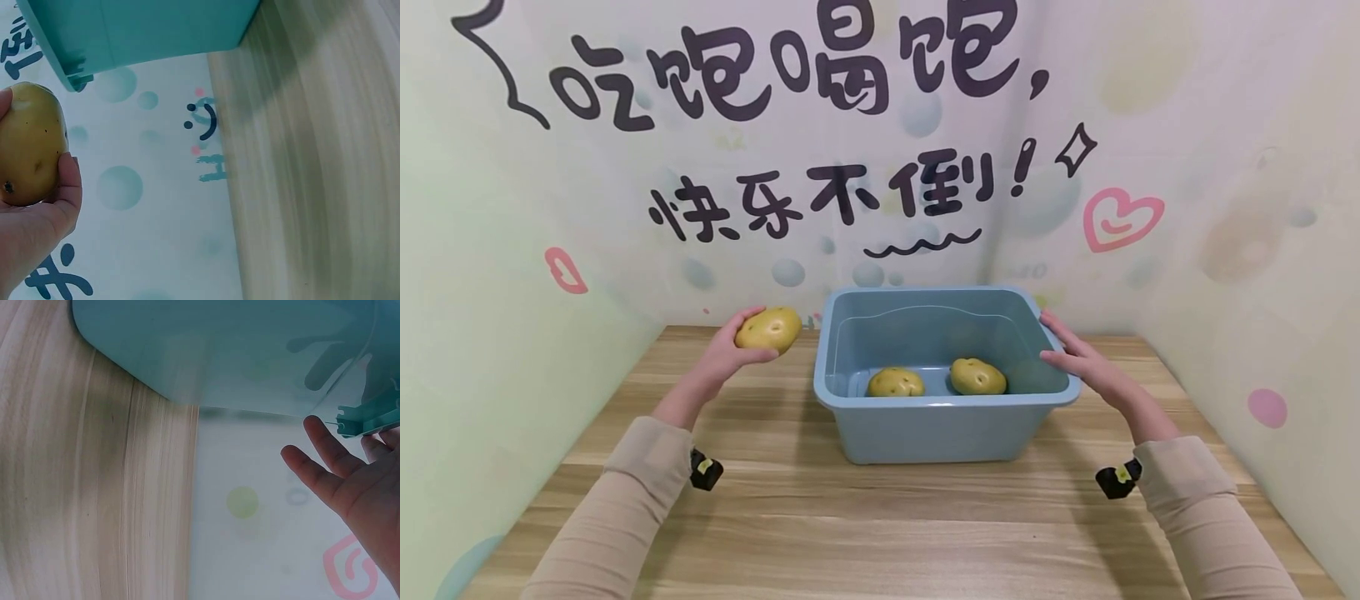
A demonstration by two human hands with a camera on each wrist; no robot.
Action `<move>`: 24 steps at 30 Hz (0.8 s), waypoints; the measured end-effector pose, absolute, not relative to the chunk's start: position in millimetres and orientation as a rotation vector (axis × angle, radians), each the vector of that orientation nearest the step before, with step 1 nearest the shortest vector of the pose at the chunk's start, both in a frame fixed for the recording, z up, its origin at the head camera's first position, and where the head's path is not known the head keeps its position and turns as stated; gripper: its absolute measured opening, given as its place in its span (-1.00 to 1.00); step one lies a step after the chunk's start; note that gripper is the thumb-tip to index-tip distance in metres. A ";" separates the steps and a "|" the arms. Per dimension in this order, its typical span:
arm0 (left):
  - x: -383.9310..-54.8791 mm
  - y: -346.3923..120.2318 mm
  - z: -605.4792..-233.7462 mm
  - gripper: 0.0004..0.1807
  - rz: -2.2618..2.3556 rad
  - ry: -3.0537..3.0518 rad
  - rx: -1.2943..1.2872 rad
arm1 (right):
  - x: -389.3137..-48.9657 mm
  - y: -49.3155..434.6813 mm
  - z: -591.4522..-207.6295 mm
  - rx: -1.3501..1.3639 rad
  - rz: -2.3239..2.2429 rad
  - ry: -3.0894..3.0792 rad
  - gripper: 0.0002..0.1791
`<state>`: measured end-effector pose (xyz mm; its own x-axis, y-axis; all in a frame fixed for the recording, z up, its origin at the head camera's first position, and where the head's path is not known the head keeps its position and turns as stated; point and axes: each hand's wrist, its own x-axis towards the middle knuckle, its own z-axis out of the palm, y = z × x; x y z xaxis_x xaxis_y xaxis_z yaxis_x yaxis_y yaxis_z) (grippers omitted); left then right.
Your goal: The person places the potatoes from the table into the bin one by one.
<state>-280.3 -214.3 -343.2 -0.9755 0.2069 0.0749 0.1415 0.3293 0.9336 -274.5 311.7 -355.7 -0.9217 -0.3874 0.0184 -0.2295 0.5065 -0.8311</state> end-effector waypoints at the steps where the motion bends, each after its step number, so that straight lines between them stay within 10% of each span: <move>1: -280.3 -213.9 -341.3 -0.12 1.759 2.512 0.330 | -274.5 311.7 -355.6 -0.534 -1.383 2.575 -0.22; 24: -284.8 -208.2 -321.5 -0.14 1.831 2.487 0.366 | -273.8 311.6 -355.6 -0.530 -1.398 2.571 -0.23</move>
<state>-284.8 -208.2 -321.5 -0.9718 0.2069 0.1132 0.1695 0.2789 0.9452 -273.8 311.6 -355.6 -0.9230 -0.3841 0.0221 -0.2274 0.4983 -0.8366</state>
